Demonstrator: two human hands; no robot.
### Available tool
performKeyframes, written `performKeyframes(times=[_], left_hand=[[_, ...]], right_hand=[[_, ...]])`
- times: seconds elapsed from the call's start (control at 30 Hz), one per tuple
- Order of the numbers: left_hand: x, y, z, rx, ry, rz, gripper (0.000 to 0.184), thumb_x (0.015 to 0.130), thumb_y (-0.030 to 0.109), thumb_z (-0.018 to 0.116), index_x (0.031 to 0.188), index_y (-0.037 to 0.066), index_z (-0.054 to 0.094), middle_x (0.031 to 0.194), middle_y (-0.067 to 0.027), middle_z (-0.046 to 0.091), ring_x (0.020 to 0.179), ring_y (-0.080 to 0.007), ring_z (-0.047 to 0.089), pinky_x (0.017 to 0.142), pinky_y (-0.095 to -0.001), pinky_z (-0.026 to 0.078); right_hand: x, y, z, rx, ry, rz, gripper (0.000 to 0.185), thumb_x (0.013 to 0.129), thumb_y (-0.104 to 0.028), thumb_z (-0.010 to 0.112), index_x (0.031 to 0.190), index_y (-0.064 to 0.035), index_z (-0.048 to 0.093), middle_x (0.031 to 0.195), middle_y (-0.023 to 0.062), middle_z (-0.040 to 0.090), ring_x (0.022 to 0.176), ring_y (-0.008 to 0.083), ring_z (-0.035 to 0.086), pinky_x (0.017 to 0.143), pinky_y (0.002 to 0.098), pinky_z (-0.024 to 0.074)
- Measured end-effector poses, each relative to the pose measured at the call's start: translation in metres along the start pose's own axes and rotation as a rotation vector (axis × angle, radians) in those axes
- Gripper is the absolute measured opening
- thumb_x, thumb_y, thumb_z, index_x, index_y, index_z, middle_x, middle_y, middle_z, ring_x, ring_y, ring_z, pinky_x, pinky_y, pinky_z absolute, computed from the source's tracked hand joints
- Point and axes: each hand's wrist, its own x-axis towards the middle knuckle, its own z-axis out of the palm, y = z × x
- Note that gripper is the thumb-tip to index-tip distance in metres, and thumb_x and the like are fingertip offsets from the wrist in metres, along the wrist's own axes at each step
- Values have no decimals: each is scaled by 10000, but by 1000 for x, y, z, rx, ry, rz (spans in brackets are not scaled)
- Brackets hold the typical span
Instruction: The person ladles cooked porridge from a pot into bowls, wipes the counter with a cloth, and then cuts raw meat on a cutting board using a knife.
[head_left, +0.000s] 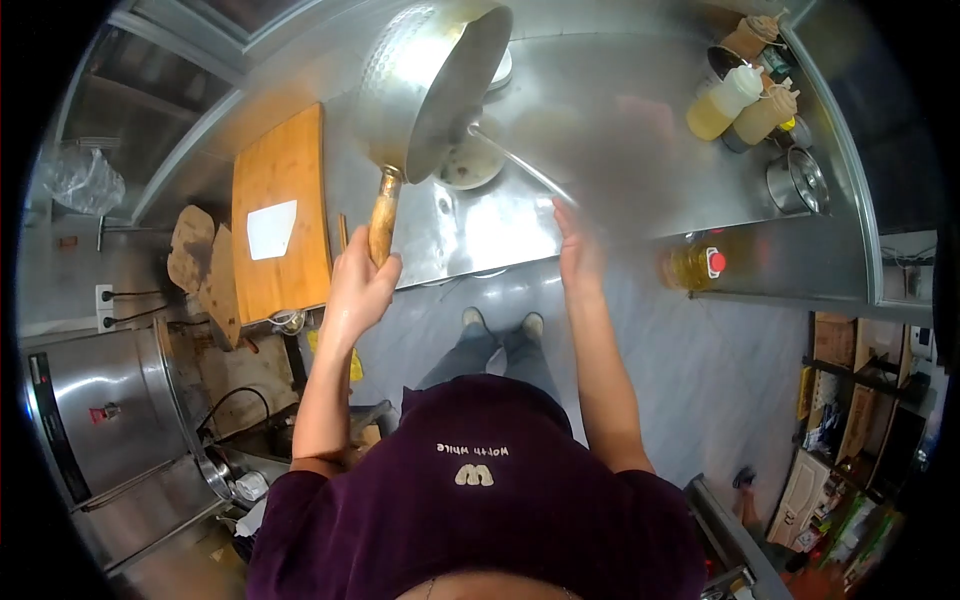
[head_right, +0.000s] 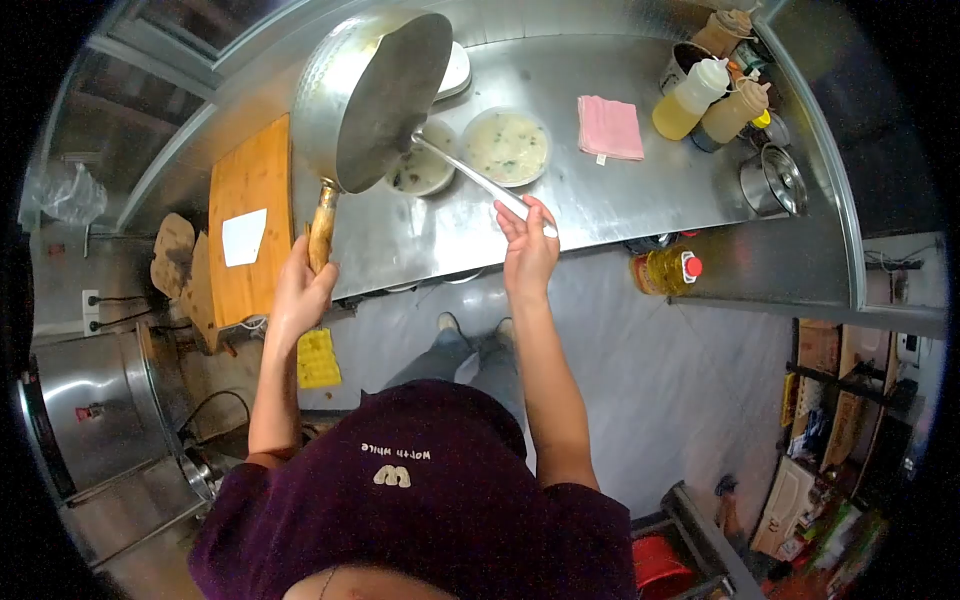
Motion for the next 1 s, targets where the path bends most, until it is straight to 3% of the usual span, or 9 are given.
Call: performKeyframes(times=[0.03, 0.17, 0.37, 0.43, 0.53, 0.67, 0.77, 0.9, 1.0], left_hand=[[0, 2, 1, -10, -10, -6, 195, 794, 77, 519, 959, 4, 444, 552, 16, 401, 417, -71, 395, 372, -236, 323], [-1, 0, 2, 42, 9, -4, 196, 795, 87, 527, 955, 4, 450, 548, 11, 393, 426, -78, 408, 380, -242, 332], [2, -8, 1, 16, 37, 25, 230, 800, 86, 526, 993, -4, 440, 523, 24, 387, 408, -68, 393, 373, -233, 322], [4, -11, 4, -89, 15, -6, 245, 801, 81, 524, 1010, -6, 432, 512, 32, 385, 397, -62, 383, 365, -229, 314], [0, 4, 0, -42, 13, -77, 240, 776, 110, 521, 961, -30, 460, 563, -62, 445, 434, -146, 474, 413, -294, 396], [-3, 10, -3, -57, 18, -84, 230, 782, 108, 517, 959, -29, 462, 564, -49, 445, 437, -132, 472, 411, -282, 392], [-4, 7, -3, -75, 34, -49, 279, 788, 73, 528, 1040, -13, 443, 513, 35, 391, 391, -66, 381, 361, -229, 315], [0, -3, 2, -59, 55, -15, 218, 787, 70, 526, 982, 1, 457, 517, 26, 399, 395, -70, 391, 361, -234, 317], [-1, -1, 0, -63, 51, -12, 214, 783, 94, 528, 961, -3, 460, 536, -6, 426, 401, -96, 422, 372, -252, 339]], right_hand=[[-2, -2, 5, -3, 13, -32, 254, 931, -185, 440, 1077, 23, 453, 1053, 138, 521, 910, 321, 607, 733, 324, 513], [-2, 3, 34, -4, -56, -63, 264, 930, -197, 445, 1071, 26, 456, 1047, 143, 519, 911, 319, 606, 733, 323, 514], [11, 9, -8, -54, 2, -20, 280, 925, -208, 459, 1062, 36, 458, 988, 152, 549, 885, 316, 616, 729, 321, 513], [-3, -2, 34, 1, -76, -60, 276, 925, -201, 456, 1060, 41, 457, 952, 158, 568, 856, 309, 625, 728, 319, 515], [-14, 2, 62, 31, -132, 13, 251, 930, -180, 444, 1057, 36, 457, 942, 151, 570, 844, 304, 628, 715, 308, 521], [-4, 8, 17, 58, 16, -7, 232, 931, -178, 437, 1049, 21, 462, 983, 157, 556, 863, 307, 624, 723, 320, 530], [14, 2, -14, -12, -6, -31, 243, 935, -181, 425, 1062, 24, 456, 1020, 159, 539, 904, 313, 611, 719, 325, 526], [14, -3, 39, 46, -163, -106, 252, 933, -178, 434, 1079, 26, 463, 993, 158, 556, 860, 305, 624, 700, 319, 521], [13, 0, 67, -10, -158, -27, 257, 926, -176, 453, 1074, 32, 477, 1007, 158, 553, 836, 308, 629, 703, 320, 520]])
